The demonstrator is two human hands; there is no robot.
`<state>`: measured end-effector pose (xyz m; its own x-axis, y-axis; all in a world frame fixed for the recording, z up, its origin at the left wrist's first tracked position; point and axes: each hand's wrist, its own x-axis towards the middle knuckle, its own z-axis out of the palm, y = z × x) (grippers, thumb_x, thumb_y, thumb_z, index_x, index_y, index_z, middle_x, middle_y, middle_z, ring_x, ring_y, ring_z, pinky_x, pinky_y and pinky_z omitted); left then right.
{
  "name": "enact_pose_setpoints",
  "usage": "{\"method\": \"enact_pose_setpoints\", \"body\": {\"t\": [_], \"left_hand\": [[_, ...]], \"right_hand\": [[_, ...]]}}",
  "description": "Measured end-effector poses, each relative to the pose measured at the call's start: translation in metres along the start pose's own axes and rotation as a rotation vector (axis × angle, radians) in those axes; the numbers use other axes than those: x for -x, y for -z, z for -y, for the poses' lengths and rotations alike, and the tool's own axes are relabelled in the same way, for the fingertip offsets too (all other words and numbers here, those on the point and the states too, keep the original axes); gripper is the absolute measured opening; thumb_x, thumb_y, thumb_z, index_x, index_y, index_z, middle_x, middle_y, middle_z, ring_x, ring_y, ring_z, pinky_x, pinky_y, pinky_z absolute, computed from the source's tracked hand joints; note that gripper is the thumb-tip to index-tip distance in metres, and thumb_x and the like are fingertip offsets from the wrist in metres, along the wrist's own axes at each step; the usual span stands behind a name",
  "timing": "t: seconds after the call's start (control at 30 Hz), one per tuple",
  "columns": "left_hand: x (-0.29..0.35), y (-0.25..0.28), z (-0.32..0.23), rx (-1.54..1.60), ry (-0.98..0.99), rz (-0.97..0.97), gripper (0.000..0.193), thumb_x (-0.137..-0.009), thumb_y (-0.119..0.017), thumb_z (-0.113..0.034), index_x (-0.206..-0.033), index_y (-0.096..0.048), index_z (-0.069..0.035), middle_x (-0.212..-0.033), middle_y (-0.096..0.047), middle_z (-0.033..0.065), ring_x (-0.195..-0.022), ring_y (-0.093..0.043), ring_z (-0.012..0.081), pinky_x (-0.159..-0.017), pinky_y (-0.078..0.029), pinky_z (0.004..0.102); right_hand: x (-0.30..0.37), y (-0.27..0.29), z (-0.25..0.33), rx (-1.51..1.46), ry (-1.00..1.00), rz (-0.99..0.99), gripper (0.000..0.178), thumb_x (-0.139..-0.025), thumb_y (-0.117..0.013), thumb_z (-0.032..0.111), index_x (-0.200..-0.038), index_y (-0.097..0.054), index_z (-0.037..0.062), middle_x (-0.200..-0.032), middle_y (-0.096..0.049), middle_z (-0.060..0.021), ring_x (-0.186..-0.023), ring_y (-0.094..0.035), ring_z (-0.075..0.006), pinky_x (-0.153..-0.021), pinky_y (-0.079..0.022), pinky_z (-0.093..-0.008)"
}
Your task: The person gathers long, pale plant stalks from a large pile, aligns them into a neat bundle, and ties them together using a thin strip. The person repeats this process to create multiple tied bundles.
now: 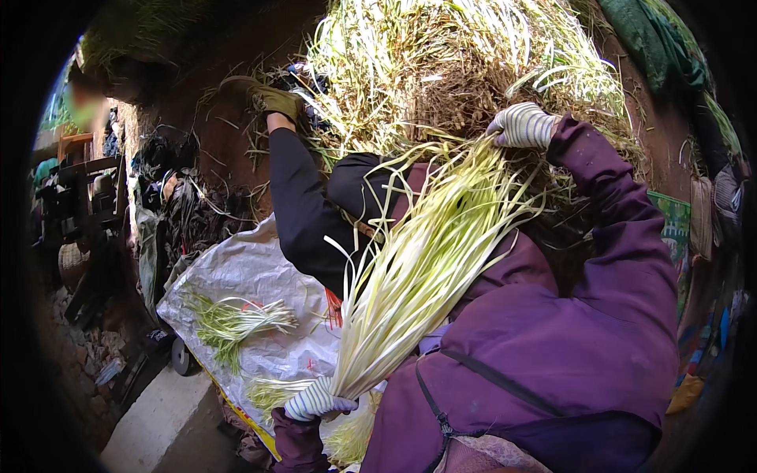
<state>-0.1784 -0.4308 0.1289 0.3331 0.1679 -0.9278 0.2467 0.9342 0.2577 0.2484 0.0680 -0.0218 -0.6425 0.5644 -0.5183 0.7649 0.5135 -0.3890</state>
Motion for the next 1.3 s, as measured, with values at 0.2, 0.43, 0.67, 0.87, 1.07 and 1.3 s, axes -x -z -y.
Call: {"method": "enact_pose_setpoints", "body": {"t": [0.2, 0.43, 0.67, 0.87, 1.07, 1.3], "left_hand": [[0.007, -0.020, -0.021, 0.149, 0.036, -0.030, 0.036, -0.076, -0.083, -0.020, -0.102, -0.064, -0.004, -0.074, -0.063, 0.0016, -0.065, -0.059, 0.0107, -0.059, -0.048, 0.0270], [0.008, -0.012, -0.011, 0.197, 0.167, -0.035, 0.033, -0.074, -0.085, -0.019, -0.098, -0.066, -0.005, -0.069, -0.063, 0.0008, -0.051, -0.053, 0.0086, -0.044, -0.039, 0.0249], [0.014, -0.022, -0.035, 0.161, 0.221, -0.128, 0.026, -0.074, -0.085, -0.020, -0.088, -0.068, -0.005, -0.069, -0.063, 0.0008, -0.056, -0.055, 0.0090, -0.050, -0.043, 0.0248], [0.003, -0.039, -0.006, 0.233, 0.139, -0.083, 0.024, -0.077, -0.081, -0.021, -0.090, -0.064, -0.009, -0.064, -0.054, -0.0034, -0.049, -0.045, 0.0061, -0.044, -0.034, 0.0240], [-0.023, -0.060, 0.038, 0.188, -0.086, -0.220, 0.026, -0.076, -0.082, -0.020, -0.092, -0.065, -0.008, -0.068, -0.059, -0.0014, -0.055, -0.051, 0.0084, -0.049, -0.039, 0.0255], [-0.049, -0.067, 0.042, 0.122, -0.069, -0.270, 0.026, -0.076, -0.082, -0.020, -0.092, -0.065, -0.008, -0.068, -0.058, -0.0015, -0.054, -0.050, 0.0083, -0.048, -0.039, 0.0255]], "right_hand": [[0.046, 0.027, -0.004, -0.500, 0.030, -0.257, 0.032, -0.088, -0.069, 0.024, -0.117, -0.067, 0.0105, -0.104, -0.071, -0.0080, -0.092, -0.067, -0.0180, -0.083, -0.052, -0.0321], [0.113, 0.041, 0.095, -1.350, 0.305, -0.136, 0.045, -0.090, -0.066, 0.014, -0.132, -0.057, 0.0031, -0.126, -0.063, -0.0097, -0.098, -0.065, -0.0138, -0.088, -0.051, -0.0287], [0.035, -0.065, 0.107, 0.000, 0.256, -0.179, 0.071, -0.090, -0.054, 0.059, -0.142, -0.045, 0.0121, -0.147, -0.042, -0.0163, -0.123, -0.053, -0.0363, -0.106, -0.041, -0.0404], [0.011, -0.051, -0.021, -0.962, -0.120, 0.011, 0.037, -0.092, -0.065, 0.040, -0.116, -0.070, 0.0125, -0.092, -0.071, -0.0016, -0.082, -0.065, -0.0100, -0.070, -0.052, -0.0274], [0.078, 0.019, -0.053, -0.723, 0.022, -0.403, 0.052, -0.090, -0.068, 0.035, -0.135, -0.055, 0.0115, -0.122, -0.064, -0.0085, -0.116, -0.058, -0.0208, -0.100, -0.047, -0.0355], [0.104, -0.060, 0.083, 0.234, 0.268, -0.318, 0.070, -0.077, -0.061, 0.014, -0.144, -0.041, 0.0108, -0.143, -0.047, -0.0141, -0.126, -0.050, -0.0332, -0.103, -0.040, -0.0476]]}}
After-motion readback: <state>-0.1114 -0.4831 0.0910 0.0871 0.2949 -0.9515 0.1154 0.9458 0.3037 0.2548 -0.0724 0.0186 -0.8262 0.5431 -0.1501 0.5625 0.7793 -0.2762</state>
